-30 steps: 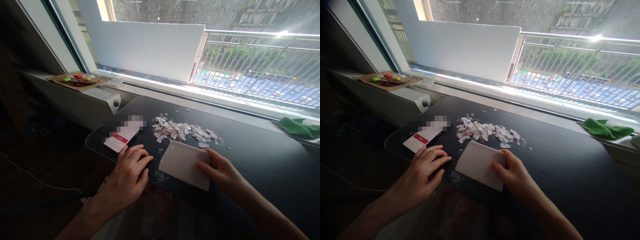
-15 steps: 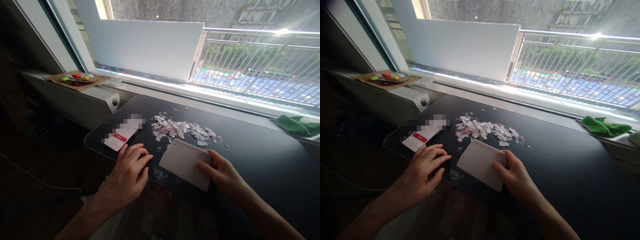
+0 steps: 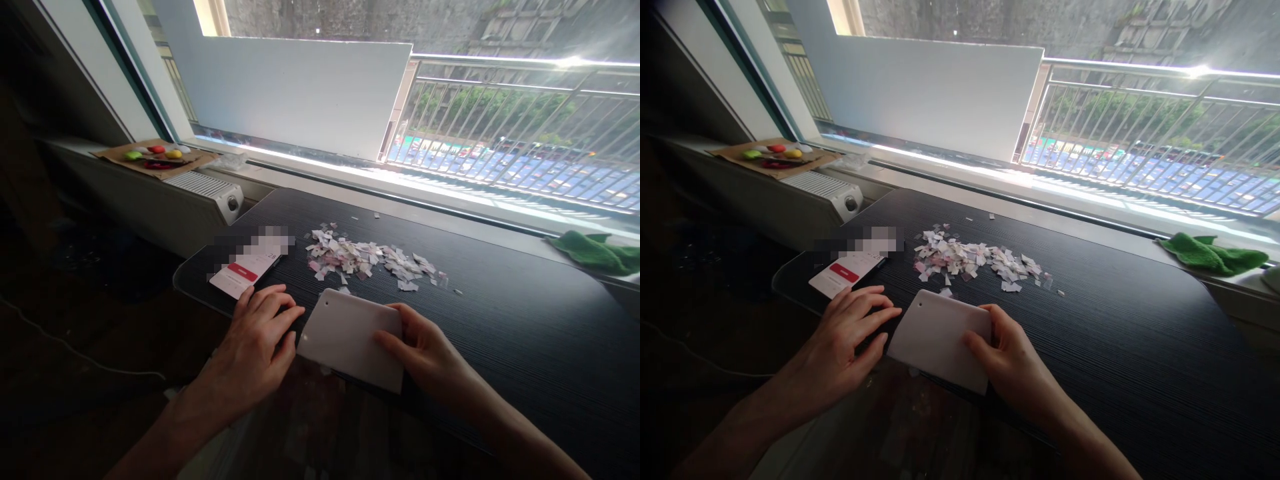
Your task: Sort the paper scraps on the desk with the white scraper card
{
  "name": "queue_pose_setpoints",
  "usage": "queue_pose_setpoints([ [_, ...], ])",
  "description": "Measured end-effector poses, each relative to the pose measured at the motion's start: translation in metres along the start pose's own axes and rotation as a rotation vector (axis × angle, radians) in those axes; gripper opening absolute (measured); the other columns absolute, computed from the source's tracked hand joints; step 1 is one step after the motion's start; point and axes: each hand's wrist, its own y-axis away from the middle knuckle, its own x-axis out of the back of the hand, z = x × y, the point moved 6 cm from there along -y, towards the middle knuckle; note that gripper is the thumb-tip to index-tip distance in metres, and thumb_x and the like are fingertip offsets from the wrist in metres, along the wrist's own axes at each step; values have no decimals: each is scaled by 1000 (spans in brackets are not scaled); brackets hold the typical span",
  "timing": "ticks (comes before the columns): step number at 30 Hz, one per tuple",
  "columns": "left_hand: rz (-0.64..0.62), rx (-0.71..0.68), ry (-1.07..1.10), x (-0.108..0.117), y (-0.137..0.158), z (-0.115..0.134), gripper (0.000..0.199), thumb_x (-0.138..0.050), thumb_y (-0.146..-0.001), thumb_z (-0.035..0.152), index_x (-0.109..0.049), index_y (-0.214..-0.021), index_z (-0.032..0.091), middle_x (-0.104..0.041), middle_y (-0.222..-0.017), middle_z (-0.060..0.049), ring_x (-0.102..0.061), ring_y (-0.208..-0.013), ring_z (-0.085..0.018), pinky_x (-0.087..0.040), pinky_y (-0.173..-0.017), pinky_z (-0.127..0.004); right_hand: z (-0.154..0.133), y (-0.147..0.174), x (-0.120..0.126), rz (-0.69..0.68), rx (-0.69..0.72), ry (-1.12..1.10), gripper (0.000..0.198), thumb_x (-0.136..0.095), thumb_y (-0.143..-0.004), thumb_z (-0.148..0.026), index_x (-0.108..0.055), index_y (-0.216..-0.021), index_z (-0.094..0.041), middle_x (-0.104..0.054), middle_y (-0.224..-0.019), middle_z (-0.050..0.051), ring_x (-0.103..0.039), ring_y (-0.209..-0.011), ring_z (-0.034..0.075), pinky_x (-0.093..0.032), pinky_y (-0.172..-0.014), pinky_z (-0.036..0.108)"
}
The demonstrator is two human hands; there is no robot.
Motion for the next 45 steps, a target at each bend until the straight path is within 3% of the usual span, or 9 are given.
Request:
queue_pose_setpoints([
  [4, -4, -2, -11, 1, 1, -1, 31, -44, -87, 12, -63, -112, 15, -60, -107, -9, -47, -119, -28, -34, -105, -54, -6, 10, 7, 42, 50, 53, 23, -62, -80, -37, -58, -96, -20, -61, -77, -1, -60, -70, 16, -49, -57, 24],
  [11, 33, -29, -16, 4, 2, 1, 31, -44, -88, 11, -63, -111, 16, -59, -107, -9, -48, -119, -27, -35, -105, -51, 11, 39, 63, 392, -19, 2, 31, -65, -76, -45, -59, -97, -22, -69, -78, 2, -67, -70, 21, -56, -59, 30],
  [13, 22, -26, -13, 2, 2, 2, 31, -44, -87, 11, -63, -111, 17, -59, -107, -8, -48, -119, -26, -35, -105, -52, 20, 48, 73, 436, -50, 11, 33, -66, -74, -47, -61, -95, -22, -71, -78, 3, -68, -69, 23, -56, -58, 31],
  [17, 0, -23, 0, 0, 0, 5, 31, -44, -87, 12, -63, -112, 18, -60, -107, -8, -48, -119, -27, -33, -106, -53, 32, 57, 73, 411, -92, 2, 39, -68, -72, -52, -63, -94, -21, -72, -77, 6, -67, -69, 25, -54, -55, 31],
  [29, 12, -35, 2, 1, -1, 6, 31, -45, -86, 13, -64, -111, 16, -61, -107, -9, -50, -118, -29, -34, -105, -55, 34, 54, 37, 192, -69, 17, 37, -62, -78, -53, -62, -96, -21, -68, -75, 2, -65, -68, 20, -52, -55, 27],
  [32, 10, -30, 5, 1, -1, 6, 31, -45, -86, 12, -64, -111, 16, -61, -108, -9, -50, -119, -29, -35, -105, -56, 24, 56, 41, 252, -26, 59, 33, -63, -78, -49, -62, -97, -22, -68, -76, 2, -65, -67, 20, -53, -54, 26],
  [39, 13, -18, 11, -3, -9, 11, 33, -43, -87, 12, -65, -109, 17, -62, -106, -8, -51, -117, -28, -34, -106, -57, -10, 32, 76, 609, 138, 215, 41, -66, -76, -48, -55, -106, -22, -73, -86, 6, -72, -75, 25, -60, -69, 37],
  [42, 12, -33, 1, -5, -13, 15, 33, -42, -87, 12, -66, -108, 17, -62, -107, -9, -50, -118, -29, -33, -106, -57, -10, 20, 74, 530, 151, 189, 41, -66, -76, -48, -55, -105, -22, -74, -88, 7, -73, -78, 26, -61, -72, 39],
  [45, 8, -45, -8, -6, -14, 17, 33, -41, -87, 11, -65, -109, 17, -63, -107, -9, -50, -119, -29, -31, -107, -58, -11, 22, 67, 433, 139, 182, 36, -64, -78, -48, -56, -102, -22, -73, -82, 5, -73, -74, 25, -61, -65, 36],
])
